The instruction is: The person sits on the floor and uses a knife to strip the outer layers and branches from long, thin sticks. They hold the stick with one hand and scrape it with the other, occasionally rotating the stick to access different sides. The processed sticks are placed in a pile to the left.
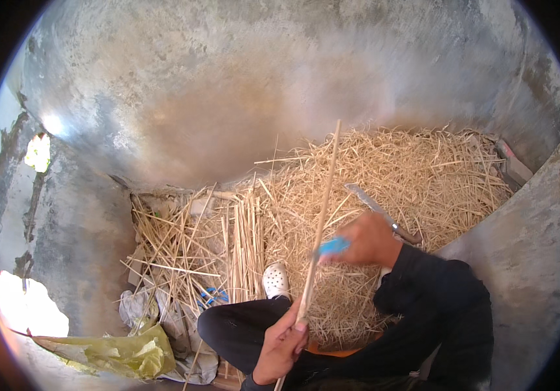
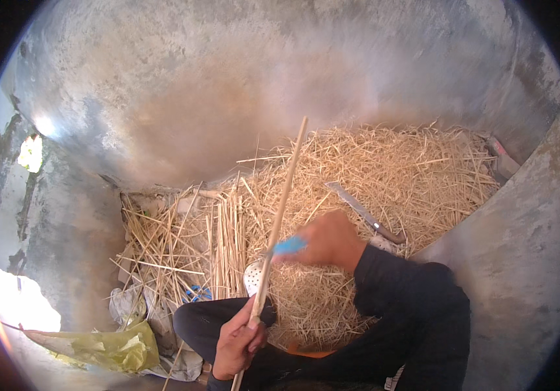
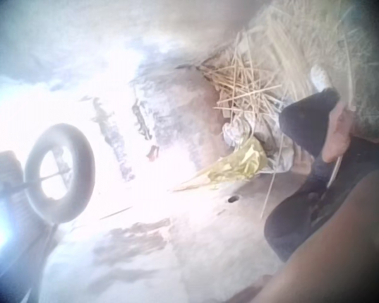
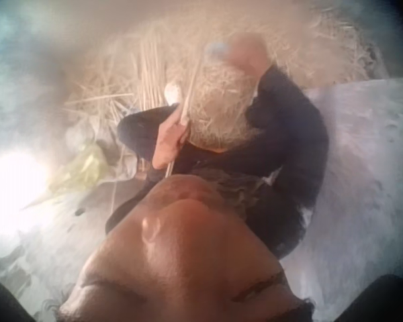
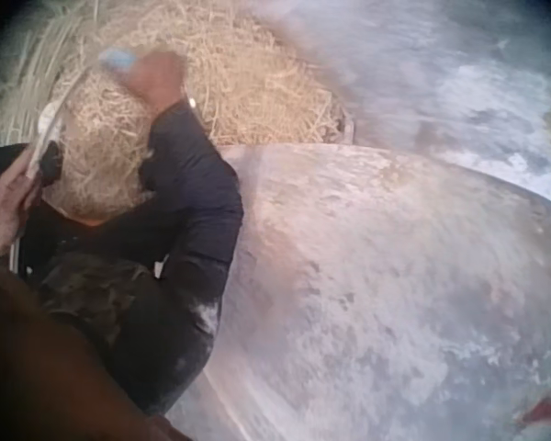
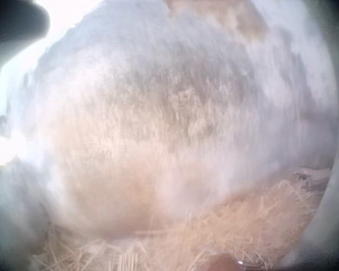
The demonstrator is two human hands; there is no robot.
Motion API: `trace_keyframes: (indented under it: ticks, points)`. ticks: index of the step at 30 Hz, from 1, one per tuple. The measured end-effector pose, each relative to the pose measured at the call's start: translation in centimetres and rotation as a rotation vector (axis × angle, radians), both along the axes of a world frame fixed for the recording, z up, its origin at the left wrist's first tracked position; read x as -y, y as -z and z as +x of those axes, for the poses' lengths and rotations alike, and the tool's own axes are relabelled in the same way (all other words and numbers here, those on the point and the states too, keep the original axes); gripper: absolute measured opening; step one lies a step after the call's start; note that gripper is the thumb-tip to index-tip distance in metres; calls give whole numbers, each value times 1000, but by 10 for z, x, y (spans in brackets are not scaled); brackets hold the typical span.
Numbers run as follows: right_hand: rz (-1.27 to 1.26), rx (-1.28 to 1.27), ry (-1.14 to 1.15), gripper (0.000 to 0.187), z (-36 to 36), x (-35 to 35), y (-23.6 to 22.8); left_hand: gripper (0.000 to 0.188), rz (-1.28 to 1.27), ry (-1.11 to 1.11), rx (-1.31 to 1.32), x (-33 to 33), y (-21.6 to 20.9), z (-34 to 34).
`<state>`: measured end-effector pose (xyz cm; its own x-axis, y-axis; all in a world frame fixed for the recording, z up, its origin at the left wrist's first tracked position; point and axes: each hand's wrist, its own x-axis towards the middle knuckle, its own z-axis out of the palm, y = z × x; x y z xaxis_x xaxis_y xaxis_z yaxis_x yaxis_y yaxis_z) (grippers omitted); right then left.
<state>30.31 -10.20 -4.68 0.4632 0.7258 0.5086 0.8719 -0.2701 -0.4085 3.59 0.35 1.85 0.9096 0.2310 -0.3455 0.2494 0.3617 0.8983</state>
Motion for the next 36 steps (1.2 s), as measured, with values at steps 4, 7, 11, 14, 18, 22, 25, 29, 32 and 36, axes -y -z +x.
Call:
trace_keyframes:
  ticks: [4, 7, 11, 14, 18, 22, 25, 29, 32, 36]
  points:
    - [-224, -140, 235, 72, 52, 12, -1, 54, 26, 31, -62, 11, -2, -4]
    - [-46, -96, 32, 71, 16, 1, 13, 54, 47, -24, -34, 4, 5, 1]
    - [-48, 12, 20, 70, -15, 5, -13, 52, 334, -3, -22, 5, -2, 4]
    - [-40, -54, -66, 70, -30, 1, -9, 50, 609, 99, -68, 1, 0, 5]
    - [-59, -112, -177, 69, -42, 1, -11, 50, 955, 133, -69, -8, -7, 16]
    - [-126, -102, 31, 63, -13, -3, -7, 49, 1158, 124, -27, -2, -16, 16]
    - [-177, -126, 50, 61, -11, -3, 4, 48, 1119, 141, -64, -1, -17, 17]
    - [-92, -62, -113, 71, -34, 3, -13, 48, 1100, 123, -34, -6, -18, 23]
    - [-20, -49, -118, 70, -27, -2, -12, 47, 1013, 108, -105, -6, -23, 31]
    - [2, -79, 51, 68, 6, -4, 5, 44, 976, 116, -62, -4, -16, 30]
